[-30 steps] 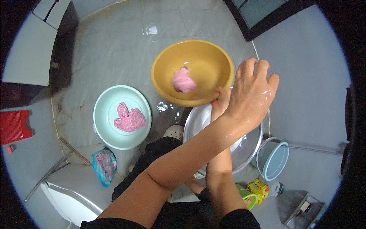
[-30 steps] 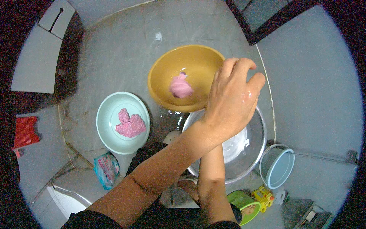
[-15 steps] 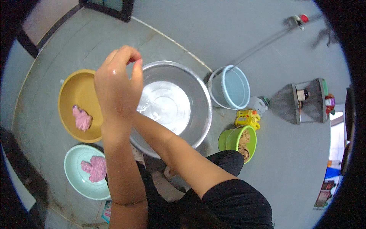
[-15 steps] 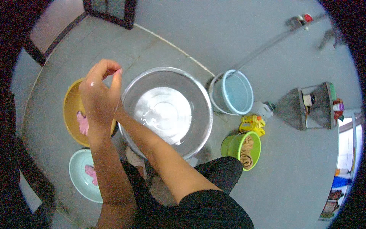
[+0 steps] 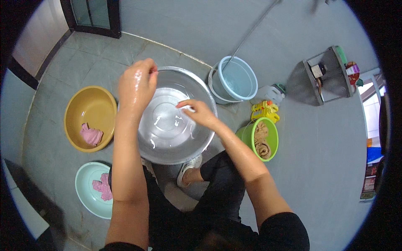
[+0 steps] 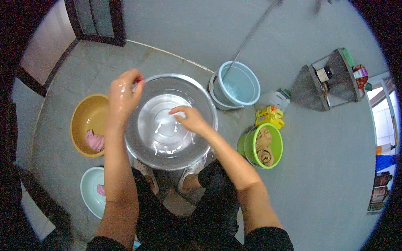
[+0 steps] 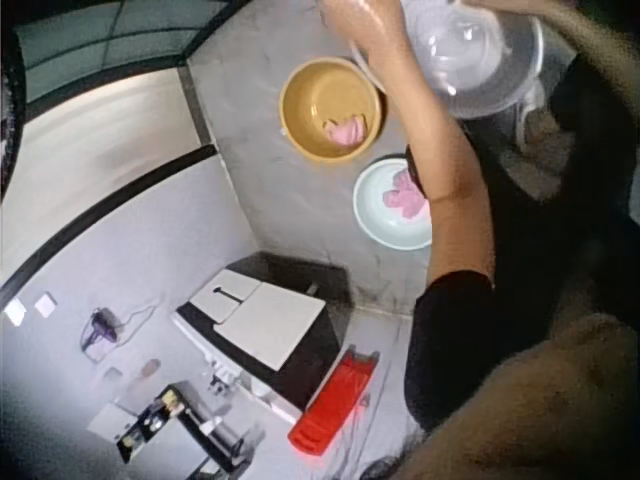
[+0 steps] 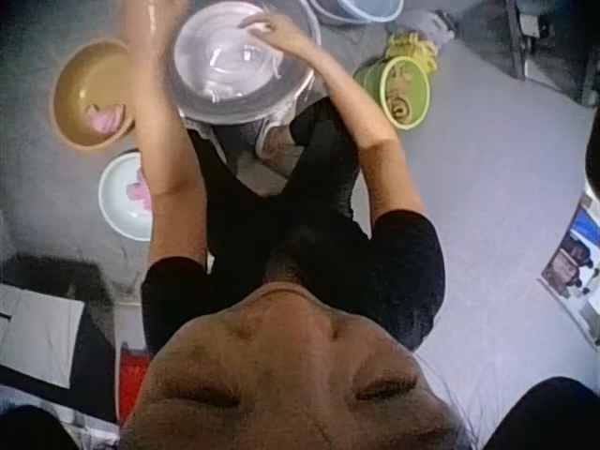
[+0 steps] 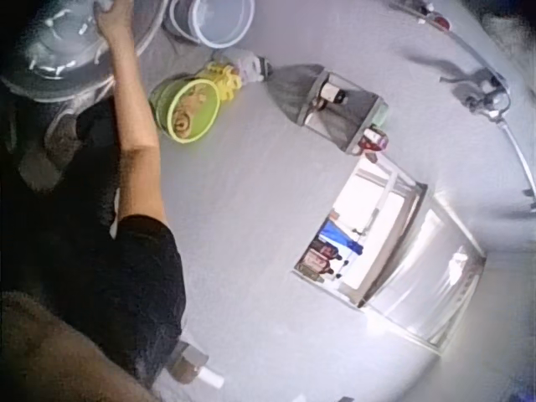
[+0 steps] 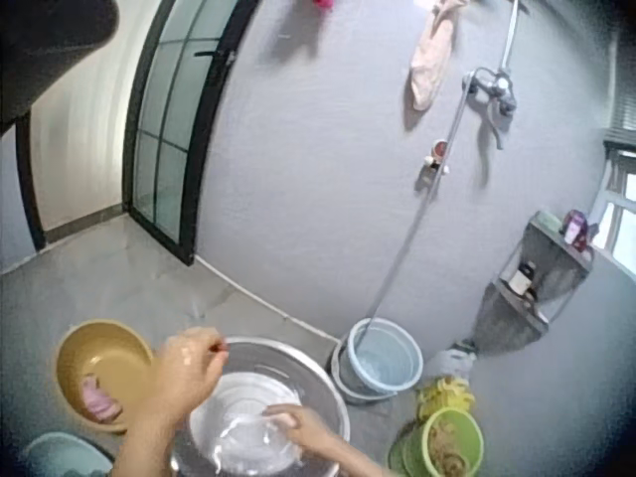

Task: The person washes clothes by hand in a bathroom. They transfer a pink cloth from a yellow basin to a large metal basin, scrub it, rinse it, and place it in a green basin. They then repeat the process with a brown cloth.

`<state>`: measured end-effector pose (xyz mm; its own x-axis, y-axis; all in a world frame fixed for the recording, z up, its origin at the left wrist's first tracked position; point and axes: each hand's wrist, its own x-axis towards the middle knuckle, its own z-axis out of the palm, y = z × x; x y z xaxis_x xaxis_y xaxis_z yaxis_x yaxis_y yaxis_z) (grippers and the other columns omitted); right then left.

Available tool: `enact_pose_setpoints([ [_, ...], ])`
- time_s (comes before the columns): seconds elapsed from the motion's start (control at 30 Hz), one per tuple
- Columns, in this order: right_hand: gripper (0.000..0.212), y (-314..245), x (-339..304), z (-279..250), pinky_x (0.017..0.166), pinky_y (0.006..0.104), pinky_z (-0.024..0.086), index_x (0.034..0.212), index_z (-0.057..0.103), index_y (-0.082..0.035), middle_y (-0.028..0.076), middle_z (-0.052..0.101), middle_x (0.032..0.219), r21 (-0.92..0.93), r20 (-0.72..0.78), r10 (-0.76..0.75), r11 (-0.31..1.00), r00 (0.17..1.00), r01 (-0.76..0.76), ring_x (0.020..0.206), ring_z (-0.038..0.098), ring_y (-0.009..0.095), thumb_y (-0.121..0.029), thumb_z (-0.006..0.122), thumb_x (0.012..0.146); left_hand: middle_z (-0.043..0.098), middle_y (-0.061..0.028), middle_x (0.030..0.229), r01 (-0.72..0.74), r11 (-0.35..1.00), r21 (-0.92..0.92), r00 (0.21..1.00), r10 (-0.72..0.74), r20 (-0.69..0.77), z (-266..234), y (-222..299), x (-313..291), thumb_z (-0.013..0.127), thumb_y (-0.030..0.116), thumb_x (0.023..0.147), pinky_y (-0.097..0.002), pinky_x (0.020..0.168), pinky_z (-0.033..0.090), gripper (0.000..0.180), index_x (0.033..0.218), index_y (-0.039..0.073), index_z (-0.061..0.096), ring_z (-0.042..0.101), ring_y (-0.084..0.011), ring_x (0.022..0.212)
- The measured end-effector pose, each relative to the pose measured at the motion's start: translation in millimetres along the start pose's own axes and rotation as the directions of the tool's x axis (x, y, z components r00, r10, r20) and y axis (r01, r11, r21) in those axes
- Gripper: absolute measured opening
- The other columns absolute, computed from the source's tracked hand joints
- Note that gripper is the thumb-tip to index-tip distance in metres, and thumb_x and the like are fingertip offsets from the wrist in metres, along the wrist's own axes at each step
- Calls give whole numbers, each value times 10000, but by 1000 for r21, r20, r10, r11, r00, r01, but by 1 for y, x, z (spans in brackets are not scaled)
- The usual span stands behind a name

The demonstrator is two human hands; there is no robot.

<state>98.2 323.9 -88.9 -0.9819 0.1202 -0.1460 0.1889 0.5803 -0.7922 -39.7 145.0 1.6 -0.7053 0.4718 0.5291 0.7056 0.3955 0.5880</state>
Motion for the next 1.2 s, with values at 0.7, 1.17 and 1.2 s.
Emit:
enact_pose_setpoints([
  [0.7, 259, -30, -33, 103, 840, 337, 419, 1004, 621, -89, 100, 577, 1106, -501, 277, -285, 772, 917, 391, 1032, 532, 243, -120, 479, 789, 592, -166, 976, -319, 907, 275, 471, -100, 876, 87, 67, -47, 523, -65, 669, -424, 775, 461, 428, 1058, 109, 570, 564, -337, 921],
  [1.17, 259, 5, -48, -36, 755, 384, 478, 949, 647, -89, 118, 637, 924, -457, 170, 178, 885, 969, -83, 872, 607, 281, -123, 574, 703, 612, -157, 901, -342, 903, 261, 673, 42, 738, 85, 83, -36, 620, 93, 732, -411, 730, 475, 262, 992, 73, 595, 595, -326, 828],
  [1.2, 325, -4, -64, -79, 825, 386, 451, 1041, 608, -107, 129, 603, 1026, -382, 42, 176, 913, 984, -147, 969, 569, 281, -150, 586, 720, 610, -151, 909, -346, 893, 289, 684, 29, 729, 79, 70, -35, 621, 99, 734, -413, 724, 477, 275, 1006, 77, 584, 597, -330, 815],
])
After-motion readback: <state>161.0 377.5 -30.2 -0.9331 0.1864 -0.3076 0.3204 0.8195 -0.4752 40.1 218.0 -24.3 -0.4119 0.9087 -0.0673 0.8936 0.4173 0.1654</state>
